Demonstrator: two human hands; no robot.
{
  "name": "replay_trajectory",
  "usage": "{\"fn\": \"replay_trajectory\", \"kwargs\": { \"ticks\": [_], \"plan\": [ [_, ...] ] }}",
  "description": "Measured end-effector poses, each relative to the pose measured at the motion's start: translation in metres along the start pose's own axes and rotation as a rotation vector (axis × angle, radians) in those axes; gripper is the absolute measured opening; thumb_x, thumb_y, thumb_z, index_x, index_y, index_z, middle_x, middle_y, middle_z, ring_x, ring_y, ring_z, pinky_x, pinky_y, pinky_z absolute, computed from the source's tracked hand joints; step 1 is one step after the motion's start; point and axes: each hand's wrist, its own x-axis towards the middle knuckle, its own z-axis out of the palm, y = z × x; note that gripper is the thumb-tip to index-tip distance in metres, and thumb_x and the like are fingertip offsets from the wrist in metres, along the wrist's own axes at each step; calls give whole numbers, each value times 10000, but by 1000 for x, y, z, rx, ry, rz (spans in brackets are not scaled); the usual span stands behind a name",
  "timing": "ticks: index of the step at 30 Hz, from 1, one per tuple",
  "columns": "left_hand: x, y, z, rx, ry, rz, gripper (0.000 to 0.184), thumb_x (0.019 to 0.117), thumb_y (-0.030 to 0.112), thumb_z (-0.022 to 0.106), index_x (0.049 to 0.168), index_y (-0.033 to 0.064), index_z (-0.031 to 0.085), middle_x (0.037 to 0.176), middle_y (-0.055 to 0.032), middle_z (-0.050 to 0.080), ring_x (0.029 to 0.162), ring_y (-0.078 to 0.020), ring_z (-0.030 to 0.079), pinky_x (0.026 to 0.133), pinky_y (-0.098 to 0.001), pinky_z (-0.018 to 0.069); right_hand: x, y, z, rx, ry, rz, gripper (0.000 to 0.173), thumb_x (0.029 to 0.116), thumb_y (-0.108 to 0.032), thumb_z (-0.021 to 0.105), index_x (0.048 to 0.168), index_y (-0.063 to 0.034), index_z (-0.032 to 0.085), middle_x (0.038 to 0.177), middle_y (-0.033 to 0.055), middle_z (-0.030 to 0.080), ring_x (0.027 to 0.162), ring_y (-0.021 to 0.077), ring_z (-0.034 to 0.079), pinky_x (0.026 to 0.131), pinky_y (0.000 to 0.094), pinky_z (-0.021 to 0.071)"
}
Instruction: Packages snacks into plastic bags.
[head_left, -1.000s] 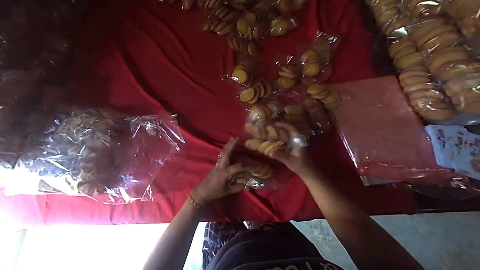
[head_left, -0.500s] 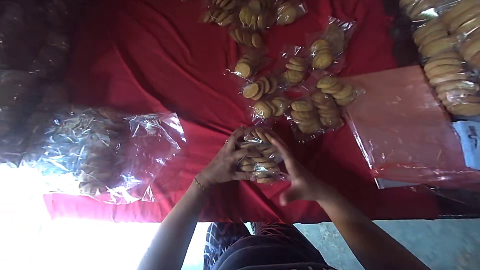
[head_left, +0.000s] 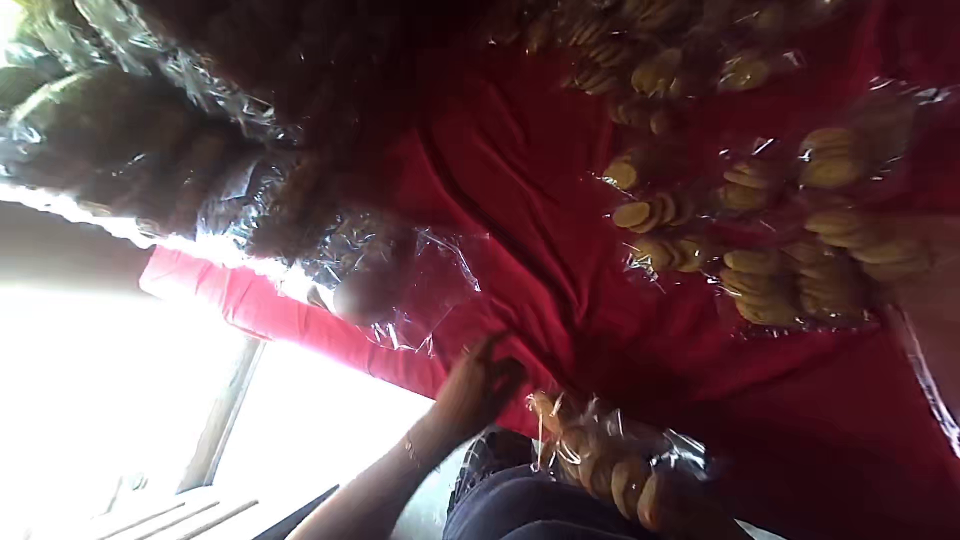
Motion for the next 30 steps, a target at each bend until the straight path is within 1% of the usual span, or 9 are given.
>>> {"fn": "replay_trajectory", "kwargs": {
  "ticks": [3, 7, 12, 15, 17, 20, 22, 25, 30],
  "plan": [
    [42, -46, -35, 511, -75, -336, 330, 1059, 169, 463, 1275, 59, 687, 1572, -152, 439, 1386, -411, 451, 1099, -570, 372, 38, -23, 25, 238, 155, 135, 311, 865, -453, 762, 1007, -188, 682, 980, -7, 716, 951, 160, 691, 898, 398, 574],
    [57, -71, -82, 299, -74, -345, 541, 990, -58, 408, 1518, 50, 456, 1572, -162, 431, 1375, -340, 508, 1117, -485, 427, 135, -36, 68, 457, 545, 269, 615, 598, -443, 941, 1036, -136, 638, 914, 49, 719, 875, 225, 730, 814, 467, 630],
    [36, -70, -127, 61, -66, -144, 795, 912, -88, 484, 1632, 106, 209, 1694, -99, 209, 1494, -228, 371, 1173, -411, 377, 255, 14, 83, -292, 418, -78, 665, 835, -151, 779, 1369, 119, 489, 1292, 148, 634, 1183, 136, 626, 1026, 281, 520],
    [24, -65, -127, 192, -62, -14, 820, 880, -97, 531, 1624, 121, 263, 1688, -65, 248, 1317, -280, 577, 967, -478, 535, 270, 49, 74, -970, 326, -356, 850, 725, -482, 798, 1285, 110, 555, 1378, 311, 537, 1289, 321, 536, 1092, 421, 438],
    [18, -66, -115, 313, -36, 143, 718, 898, -89, 531, 1576, 91, 379, 1641, -78, 360, 1131, -299, 688, 802, -461, 590, 277, 59, 82, -1042, 333, -376, 876, 710, -460, 780, 1310, 136, 549, 1354, 317, 551, 1287, 340, 536, 1100, 438, 420],
    [10, -72, -98, 429, 60, 377, 608, 901, -86, 557, 1491, 50, 501, 1585, -70, 453, 890, -230, 727, 648, -355, 577, 315, 58, 99, -1107, 371, -364, 525, 901, -318, 687, 1215, 98, 622, 1307, 296, 606, 1242, 259, 605, 1064, 321, 470],
    [7, -79, -91, 393, 93, 454, 592, 909, -95, 550, 1486, 23, 493, 1590, -81, 445, 955, -212, 723, 693, -324, 579, 350, 56, 94, -1221, 375, -194, 657, 843, -305, 739, 1343, 92, 582, 1395, 294, 567, 1299, 313, 574, 1103, 354, 434],
    [0, -93, -88, 192, 76, 492, 665, 879, -121, 563, 1519, 5, 435, 1572, -158, 451, 1040, -246, 722, 741, -338, 592, 369, 55, 72, -1302, 185, 99, 1098, 743, -413, 855, 1559, 57, 290, 1562, 234, 405, 1450, 259, 398, 1198, 339, 298],
    [-6, -141, -102, -416, 156, 450, 491, 950, 64, 601, 1429, 2, 516, 1459, -240, 471, 974, -153, 672, 803, -267, 587, 364, 9, 61, -1549, 91, 219, 995, 791, -321, 855, 1608, -146, 315, 1521, 246, 437, 1314, 383, 532, 1058, 534, 457]
  ]
}}
